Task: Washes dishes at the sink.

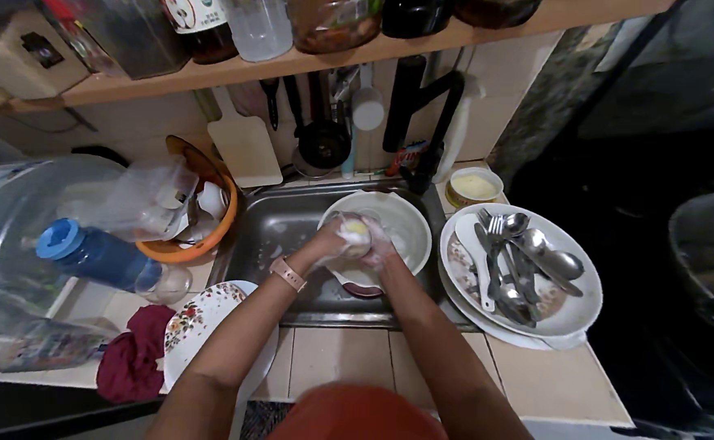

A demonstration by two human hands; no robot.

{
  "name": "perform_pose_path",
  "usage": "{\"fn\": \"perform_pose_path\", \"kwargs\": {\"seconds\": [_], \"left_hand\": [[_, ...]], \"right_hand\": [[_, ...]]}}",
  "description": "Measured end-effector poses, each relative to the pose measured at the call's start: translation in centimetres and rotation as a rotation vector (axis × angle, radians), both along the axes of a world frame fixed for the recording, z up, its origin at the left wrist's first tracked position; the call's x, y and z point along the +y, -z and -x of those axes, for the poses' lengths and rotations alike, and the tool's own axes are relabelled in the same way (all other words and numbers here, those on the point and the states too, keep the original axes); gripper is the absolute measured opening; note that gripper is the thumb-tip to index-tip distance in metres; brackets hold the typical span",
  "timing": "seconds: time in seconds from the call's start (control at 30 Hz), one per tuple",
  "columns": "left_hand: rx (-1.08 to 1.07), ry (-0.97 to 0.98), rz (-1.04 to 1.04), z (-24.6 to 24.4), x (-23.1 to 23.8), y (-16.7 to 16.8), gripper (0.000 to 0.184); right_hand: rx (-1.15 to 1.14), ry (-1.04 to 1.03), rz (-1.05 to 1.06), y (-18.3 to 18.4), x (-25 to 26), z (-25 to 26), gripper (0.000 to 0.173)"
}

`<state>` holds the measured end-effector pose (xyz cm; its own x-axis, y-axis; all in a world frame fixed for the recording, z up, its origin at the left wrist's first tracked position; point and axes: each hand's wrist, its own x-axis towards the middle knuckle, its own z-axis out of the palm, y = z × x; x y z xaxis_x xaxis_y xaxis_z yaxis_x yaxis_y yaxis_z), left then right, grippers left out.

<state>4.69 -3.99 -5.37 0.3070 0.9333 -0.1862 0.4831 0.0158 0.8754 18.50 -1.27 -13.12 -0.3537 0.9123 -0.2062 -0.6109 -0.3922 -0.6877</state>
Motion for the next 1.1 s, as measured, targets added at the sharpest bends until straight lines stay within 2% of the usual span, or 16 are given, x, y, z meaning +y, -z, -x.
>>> {"fn": "perform_pose_path", "kwargs": {"seconds": [0.1,0.2,0.3,0.4,0.53,0.6,0.7,0.83,0.97,1.03,1.1], "left_hand": [[-0.180,-0.107,0.069,-0.3,-0.2,-1.1,0.033],[-0.276,-0.212,0.119,0.1,1.3,0.0,0.021],[-0.194,-0.314,0.091,0.3,1.5,0.5,0.025],[-0.265,-0.447,0.113,1.0,0.8,1.9,0.033],[-0.463,-0.495,0.095,2.0,0.2,4.2,0.032],[-0.528,-0.536,0.117,2.0,0.1,4.6,0.032],[-0.503,-0.553,0.142,1.6,-0.1,4.4,0.032],[-0.691,-0.548,0.141,1.4,0.5,5.7,0.037],[-0.957,-0.824,0.263,-1.2,1.5,5.7,0.032],[-0.877,-0.934,0.115,-2.9,0.8,6.1,0.023],[-0.746,-0.867,-0.080,-3.9,-0.8,6.8,0.042]], "right_hand": [[0.032,-0.047,-0.024,0.8,0.1,-0.9,0.045],[0.111,-0.043,0.024,1.4,-0.3,-1.0,0.054],[0.172,-0.011,0.078,1.5,-0.9,-0.2,0.058],[0.194,0.051,0.161,1.2,-1.0,1.0,0.066],[0.075,-0.032,0.202,-0.3,-1.9,1.2,0.061],[0.130,-0.115,0.180,0.0,-2.2,0.5,0.058],[0.296,-0.125,0.072,1.6,-2.6,0.3,0.043],[0.344,0.010,0.063,1.3,-3.2,1.3,0.037],[0.360,0.250,0.129,0.0,-3.8,2.5,0.030],[0.313,0.316,0.159,-0.9,-3.9,3.1,0.026],[0.288,0.374,0.197,-1.4,-3.7,3.5,0.024]]}}
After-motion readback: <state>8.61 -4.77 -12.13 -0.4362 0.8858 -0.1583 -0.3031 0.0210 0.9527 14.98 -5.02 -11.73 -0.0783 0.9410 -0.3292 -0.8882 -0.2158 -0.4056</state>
